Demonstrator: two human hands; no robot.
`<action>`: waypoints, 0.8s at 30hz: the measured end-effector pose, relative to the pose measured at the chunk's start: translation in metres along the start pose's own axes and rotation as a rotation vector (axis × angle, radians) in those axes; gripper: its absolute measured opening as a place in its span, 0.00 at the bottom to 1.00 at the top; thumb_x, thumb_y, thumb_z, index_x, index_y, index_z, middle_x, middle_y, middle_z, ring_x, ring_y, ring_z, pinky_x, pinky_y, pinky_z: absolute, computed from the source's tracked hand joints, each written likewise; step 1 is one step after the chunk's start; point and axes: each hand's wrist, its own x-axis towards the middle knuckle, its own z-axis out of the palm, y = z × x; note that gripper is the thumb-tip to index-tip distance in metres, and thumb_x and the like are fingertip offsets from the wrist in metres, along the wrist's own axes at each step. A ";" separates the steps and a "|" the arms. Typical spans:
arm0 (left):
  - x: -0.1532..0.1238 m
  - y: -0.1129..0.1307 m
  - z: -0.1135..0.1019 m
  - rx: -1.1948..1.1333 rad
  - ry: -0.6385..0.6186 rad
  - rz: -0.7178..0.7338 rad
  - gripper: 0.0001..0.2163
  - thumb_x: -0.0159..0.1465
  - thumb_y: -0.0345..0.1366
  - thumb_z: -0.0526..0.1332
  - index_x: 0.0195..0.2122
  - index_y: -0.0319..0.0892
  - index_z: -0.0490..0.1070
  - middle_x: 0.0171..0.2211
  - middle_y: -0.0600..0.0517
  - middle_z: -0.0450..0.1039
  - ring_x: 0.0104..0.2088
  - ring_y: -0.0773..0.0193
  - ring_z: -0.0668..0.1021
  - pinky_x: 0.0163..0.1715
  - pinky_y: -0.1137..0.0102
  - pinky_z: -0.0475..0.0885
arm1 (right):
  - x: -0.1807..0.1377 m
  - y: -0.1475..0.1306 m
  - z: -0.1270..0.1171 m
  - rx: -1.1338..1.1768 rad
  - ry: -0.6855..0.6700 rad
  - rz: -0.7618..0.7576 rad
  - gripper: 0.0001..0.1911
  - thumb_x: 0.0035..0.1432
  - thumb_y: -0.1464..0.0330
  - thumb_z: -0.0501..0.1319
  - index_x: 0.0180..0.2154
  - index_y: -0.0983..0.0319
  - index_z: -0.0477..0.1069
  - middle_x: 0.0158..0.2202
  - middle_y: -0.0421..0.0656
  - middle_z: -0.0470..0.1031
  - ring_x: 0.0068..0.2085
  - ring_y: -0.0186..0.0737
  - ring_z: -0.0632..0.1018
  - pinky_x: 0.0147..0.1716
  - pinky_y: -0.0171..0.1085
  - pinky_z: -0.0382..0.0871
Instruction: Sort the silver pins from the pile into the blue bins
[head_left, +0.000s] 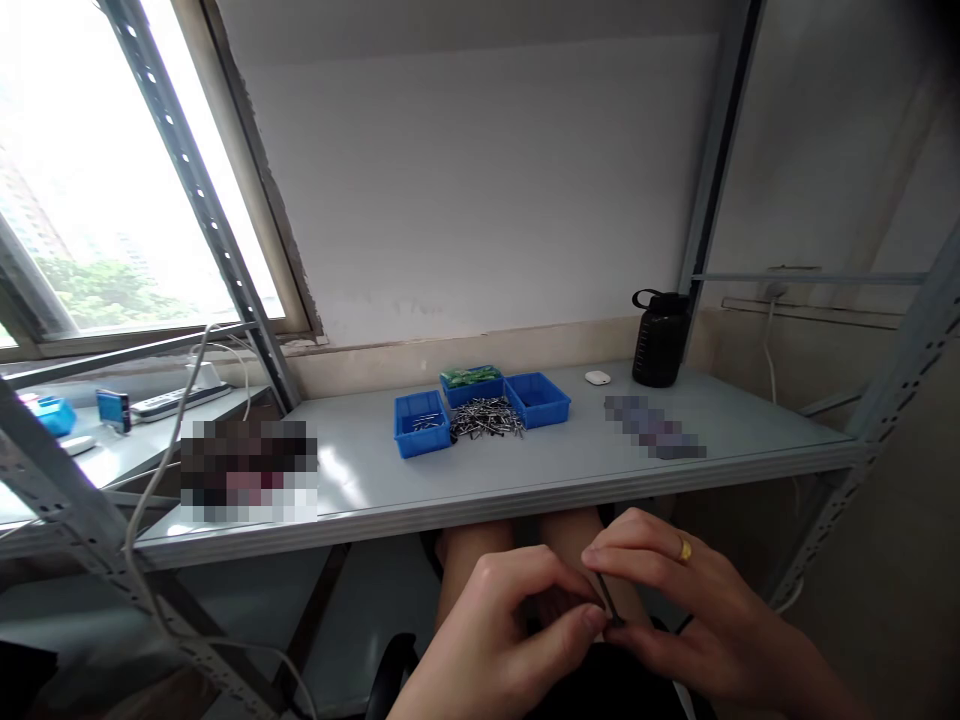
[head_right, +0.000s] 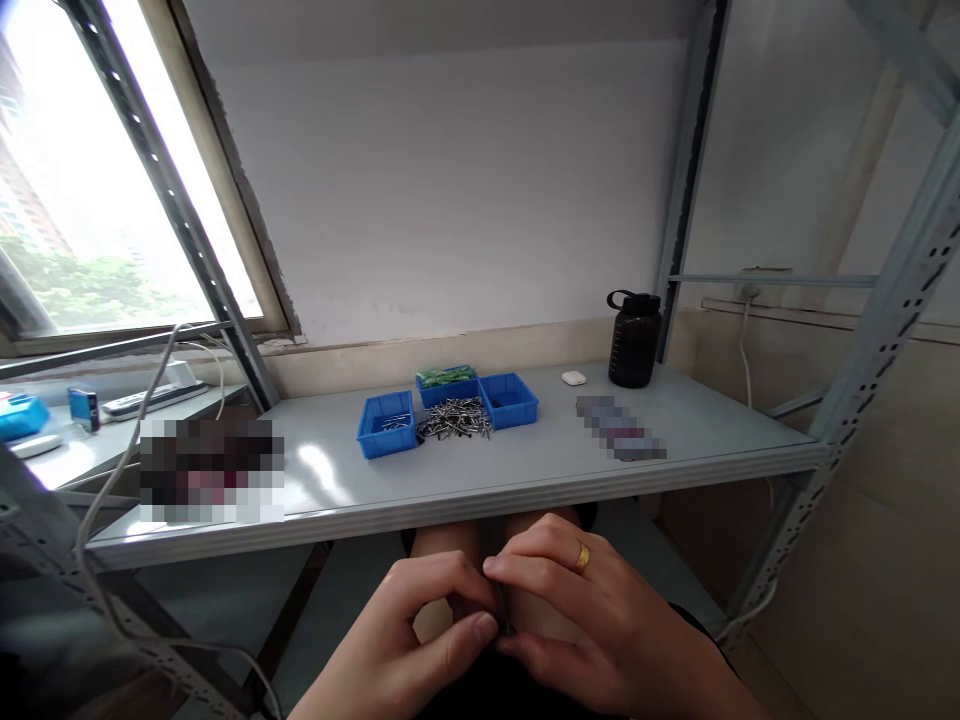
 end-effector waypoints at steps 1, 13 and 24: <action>0.000 0.000 0.000 0.019 0.000 0.012 0.06 0.62 0.31 0.60 0.30 0.38 0.75 0.28 0.53 0.74 0.30 0.68 0.73 0.32 0.77 0.66 | 0.000 0.000 0.000 0.017 0.000 0.006 0.19 0.61 0.71 0.60 0.54 0.62 0.63 0.41 0.47 0.73 0.43 0.41 0.74 0.39 0.37 0.73; 0.000 -0.002 0.000 0.025 0.080 0.026 0.11 0.59 0.27 0.63 0.42 0.41 0.75 0.28 0.54 0.74 0.29 0.69 0.75 0.31 0.78 0.69 | 0.000 0.002 -0.001 0.108 0.061 0.102 0.18 0.61 0.67 0.62 0.52 0.58 0.67 0.38 0.43 0.74 0.38 0.37 0.75 0.35 0.33 0.73; 0.000 -0.007 0.002 0.067 0.108 0.073 0.14 0.55 0.34 0.70 0.42 0.42 0.74 0.27 0.54 0.75 0.28 0.68 0.75 0.31 0.78 0.69 | 0.004 0.001 -0.001 0.044 0.117 0.035 0.15 0.64 0.61 0.60 0.50 0.60 0.69 0.34 0.43 0.76 0.35 0.37 0.76 0.34 0.33 0.74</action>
